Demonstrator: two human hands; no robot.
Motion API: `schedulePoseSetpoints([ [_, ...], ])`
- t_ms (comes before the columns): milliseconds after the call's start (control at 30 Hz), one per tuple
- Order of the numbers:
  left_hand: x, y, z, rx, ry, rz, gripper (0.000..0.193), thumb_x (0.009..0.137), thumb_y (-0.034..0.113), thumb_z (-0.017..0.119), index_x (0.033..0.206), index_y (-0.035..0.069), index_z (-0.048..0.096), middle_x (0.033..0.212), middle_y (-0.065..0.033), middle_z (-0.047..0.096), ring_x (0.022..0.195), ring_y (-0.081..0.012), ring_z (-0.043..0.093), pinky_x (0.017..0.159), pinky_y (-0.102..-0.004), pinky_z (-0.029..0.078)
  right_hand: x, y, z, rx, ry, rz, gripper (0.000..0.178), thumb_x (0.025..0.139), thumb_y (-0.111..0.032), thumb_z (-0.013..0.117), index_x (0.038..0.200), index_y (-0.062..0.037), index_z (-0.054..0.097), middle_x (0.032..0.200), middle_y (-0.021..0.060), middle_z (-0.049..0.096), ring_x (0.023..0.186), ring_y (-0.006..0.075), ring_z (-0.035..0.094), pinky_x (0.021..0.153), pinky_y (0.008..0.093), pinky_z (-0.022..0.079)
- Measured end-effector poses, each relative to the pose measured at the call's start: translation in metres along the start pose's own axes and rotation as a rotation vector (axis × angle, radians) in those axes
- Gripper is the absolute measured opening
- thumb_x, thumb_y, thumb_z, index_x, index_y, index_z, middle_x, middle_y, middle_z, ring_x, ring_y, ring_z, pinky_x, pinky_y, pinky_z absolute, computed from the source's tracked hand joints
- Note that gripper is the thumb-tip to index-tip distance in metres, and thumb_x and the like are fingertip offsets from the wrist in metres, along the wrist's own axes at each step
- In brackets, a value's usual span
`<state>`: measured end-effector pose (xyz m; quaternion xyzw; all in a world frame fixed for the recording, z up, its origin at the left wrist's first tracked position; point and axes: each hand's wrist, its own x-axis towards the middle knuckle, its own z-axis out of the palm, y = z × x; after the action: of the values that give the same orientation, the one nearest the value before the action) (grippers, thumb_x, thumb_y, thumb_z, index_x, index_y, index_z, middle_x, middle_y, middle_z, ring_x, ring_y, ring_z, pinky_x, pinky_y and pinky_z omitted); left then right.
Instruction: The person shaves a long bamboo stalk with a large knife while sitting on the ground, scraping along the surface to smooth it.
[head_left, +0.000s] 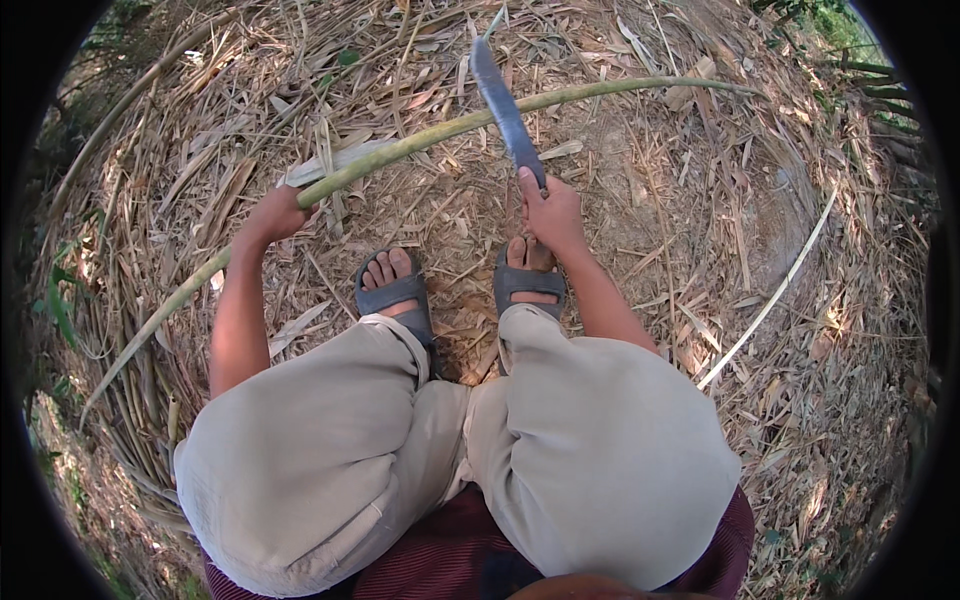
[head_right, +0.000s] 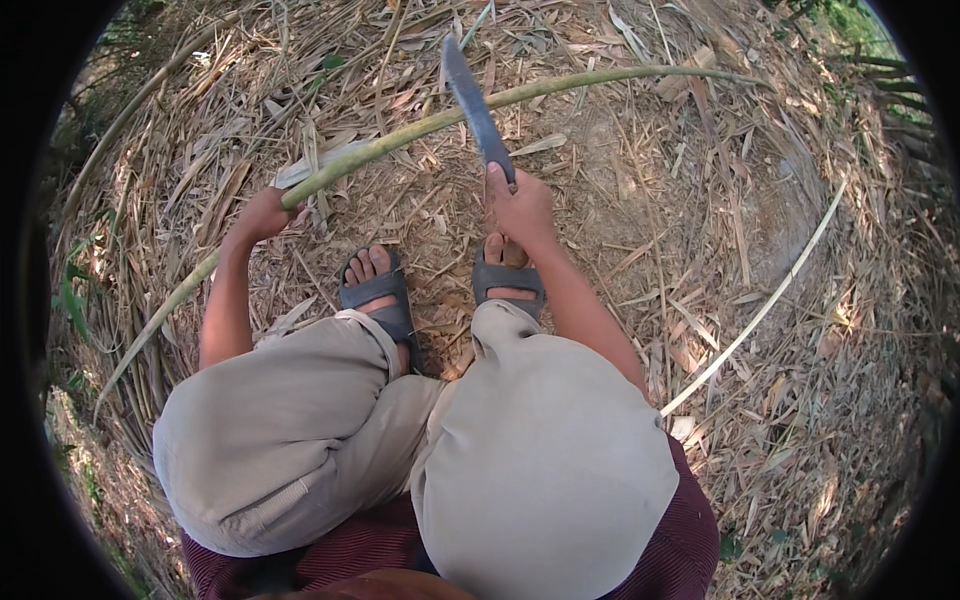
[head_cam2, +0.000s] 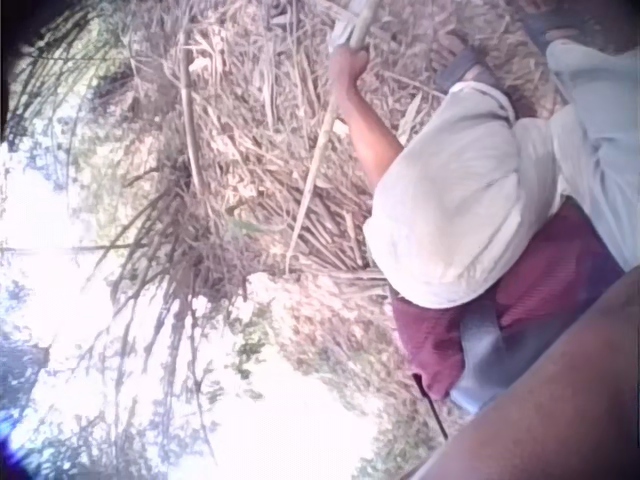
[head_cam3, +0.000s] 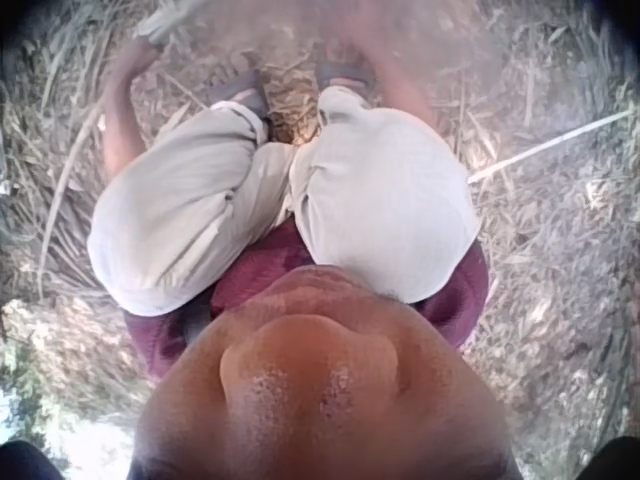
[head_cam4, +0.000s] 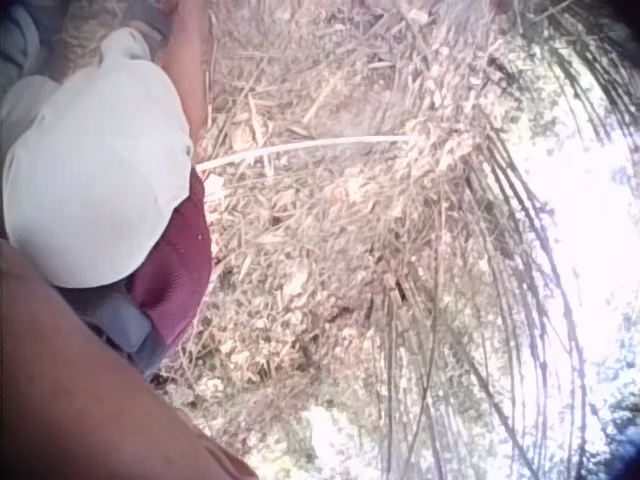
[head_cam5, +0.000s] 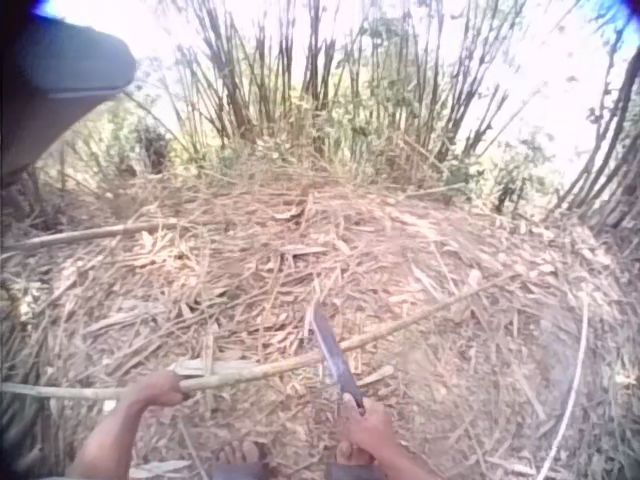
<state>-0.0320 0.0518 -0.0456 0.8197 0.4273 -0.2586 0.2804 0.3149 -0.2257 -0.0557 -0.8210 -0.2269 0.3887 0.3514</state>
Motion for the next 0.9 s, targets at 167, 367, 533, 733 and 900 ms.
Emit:
schedulePoseSetpoints([
  [167,0.006,-0.007,0.002,0.0,-0.016,-0.045,0.034,0.086,0.034,0.071,0.094,0.002,0.073,0.081,-0.0228,0.07,0.075,-0.0386,0.068,0.072,-0.0468,0.051,0.013,-0.001,0.002,0.295,-0.043,0.167,0.047,0.102,-0.044,0.058,0.077,-0.0045,0.053,0.055,0.0015,0.05,0.041,0.0116,0.05,0.038,0.0295,0.04],
  [367,0.002,-0.003,-0.003,-0.022,-0.057,-0.044,0.04,0.088,0.039,0.068,0.097,0.001,0.073,0.09,-0.0257,0.071,0.084,-0.0428,0.069,0.078,-0.049,0.053,0.032,0.012,-0.012,0.278,-0.026,0.088,0.048,0.101,-0.043,0.058,0.074,-0.004,0.058,0.053,0.0025,0.053,0.044,0.0127,0.054,0.04,0.031,0.043],
  [533,0.007,-0.007,-0.004,-0.016,-0.034,-0.038,0.041,0.088,0.039,0.068,0.095,-0.001,0.073,0.087,-0.0261,0.071,0.083,-0.0425,0.069,0.076,-0.0487,0.053,0.03,0.004,0.004,0.289,-0.042,0.163,0.05,0.102,-0.046,0.057,0.074,-0.0053,0.051,0.053,0.0015,0.05,0.04,0.0118,0.049,0.037,0.0288,0.04],
  [733,0.012,-0.008,-0.007,0.023,-0.09,-0.118,0.045,0.086,0.042,0.071,0.097,-0.001,0.073,0.092,-0.026,0.072,0.086,-0.0424,0.069,0.078,-0.0472,0.053,0.019,-0.014,-0.004,0.636,0.022,0.168,0.048,0.101,-0.047,0.059,0.078,-0.0055,0.05,0.056,0.0011,0.049,0.041,0.0117,0.048,0.039,0.0287,0.041],
  [900,0.009,-0.019,-0.004,0.035,-0.11,-0.044,0.041,0.087,0.041,0.07,0.098,0.001,0.073,0.09,-0.0253,0.072,0.085,-0.0408,0.07,0.077,-0.0472,0.053,0.026,0.007,-0.001,0.1,-0.128,0.126,0.049,0.101,-0.047,0.058,0.078,-0.0048,0.05,0.055,0.0017,0.05,0.041,0.0129,0.049,0.039,0.0285,0.041],
])
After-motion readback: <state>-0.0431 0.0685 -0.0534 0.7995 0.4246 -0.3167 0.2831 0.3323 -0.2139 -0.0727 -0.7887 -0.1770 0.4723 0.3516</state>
